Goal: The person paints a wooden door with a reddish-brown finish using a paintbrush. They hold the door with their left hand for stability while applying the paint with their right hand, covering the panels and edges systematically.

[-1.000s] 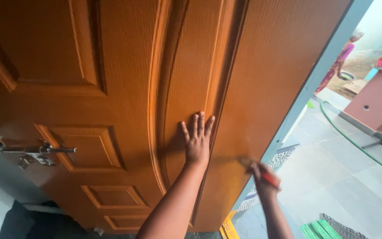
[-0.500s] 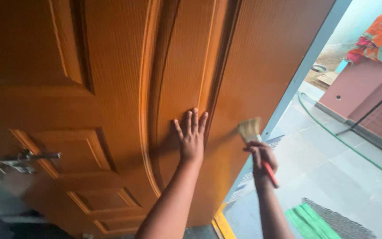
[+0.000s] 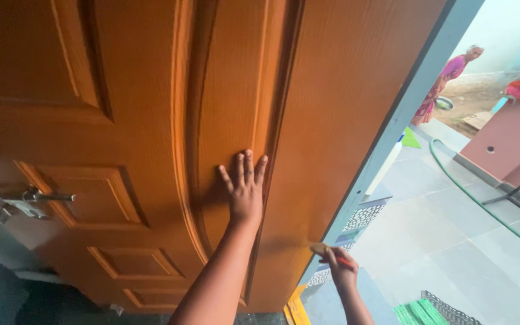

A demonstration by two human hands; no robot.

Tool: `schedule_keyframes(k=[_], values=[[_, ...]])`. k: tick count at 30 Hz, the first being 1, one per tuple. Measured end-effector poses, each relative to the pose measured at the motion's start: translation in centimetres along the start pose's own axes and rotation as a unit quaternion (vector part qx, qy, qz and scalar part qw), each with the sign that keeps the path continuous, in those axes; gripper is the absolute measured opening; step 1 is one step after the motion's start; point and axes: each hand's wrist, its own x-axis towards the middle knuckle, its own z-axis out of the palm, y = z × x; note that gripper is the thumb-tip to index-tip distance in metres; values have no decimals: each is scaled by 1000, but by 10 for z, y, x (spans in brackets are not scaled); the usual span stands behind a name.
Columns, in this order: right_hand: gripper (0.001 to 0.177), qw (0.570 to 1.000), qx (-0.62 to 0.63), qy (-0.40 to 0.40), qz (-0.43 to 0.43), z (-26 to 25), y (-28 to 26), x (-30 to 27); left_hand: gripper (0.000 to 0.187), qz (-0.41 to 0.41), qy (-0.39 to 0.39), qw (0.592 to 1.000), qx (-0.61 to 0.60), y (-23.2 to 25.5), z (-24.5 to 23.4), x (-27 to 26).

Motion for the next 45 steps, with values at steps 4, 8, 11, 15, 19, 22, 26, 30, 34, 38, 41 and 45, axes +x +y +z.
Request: schedule_keyframes(k=[4, 8, 11, 15, 19, 22, 26, 30, 34, 38, 41, 45], values=[[21, 998, -55, 20, -8, -15, -50, 38, 81, -16, -36, 998, 44, 2, -7, 1], [22, 993, 65, 9, -101, -18, -127, 69, 80, -33, -44, 998, 35, 2, -7, 1], [20, 980, 144, -7, -135, -22, -186, 79, 79, -41, -3, 998, 48, 3, -1, -1], [16, 943, 188, 24, -274, -38, -265, 66, 82, -45, -5, 999, 15, 2, 0, 0], [15, 897, 200, 38, -392, -46, -296, 55, 92, -34, -73, 993, 91, 2, -8, 1], [15, 921, 196, 42, -334, -34, -270, 63, 92, -45, -80, 994, 65, 2, -10, 4], [17, 948, 169, 22, -270, -25, -189, 54, 86, -55, -40, 998, 13, 4, -4, 0], [17, 976, 100, 33, -193, -23, -100, 43, 82, -57, -8, 998, -19, 4, 0, -2], [17, 999, 10, 14, -30, -21, -32, 44, 80, -51, 11, 999, 4, 2, 0, -3], [17, 1000, -12, 23, -3, -28, -13, 62, 81, -48, -1, 999, 17, 1, 2, -5], [20, 995, 51, 17, -87, -43, -51, 85, 82, -49, 50, 996, -58, 2, 3, -4], [16, 973, 176, 15, -148, -55, -171, 98, 86, -52, -8, 999, 5, 2, -3, -3]])
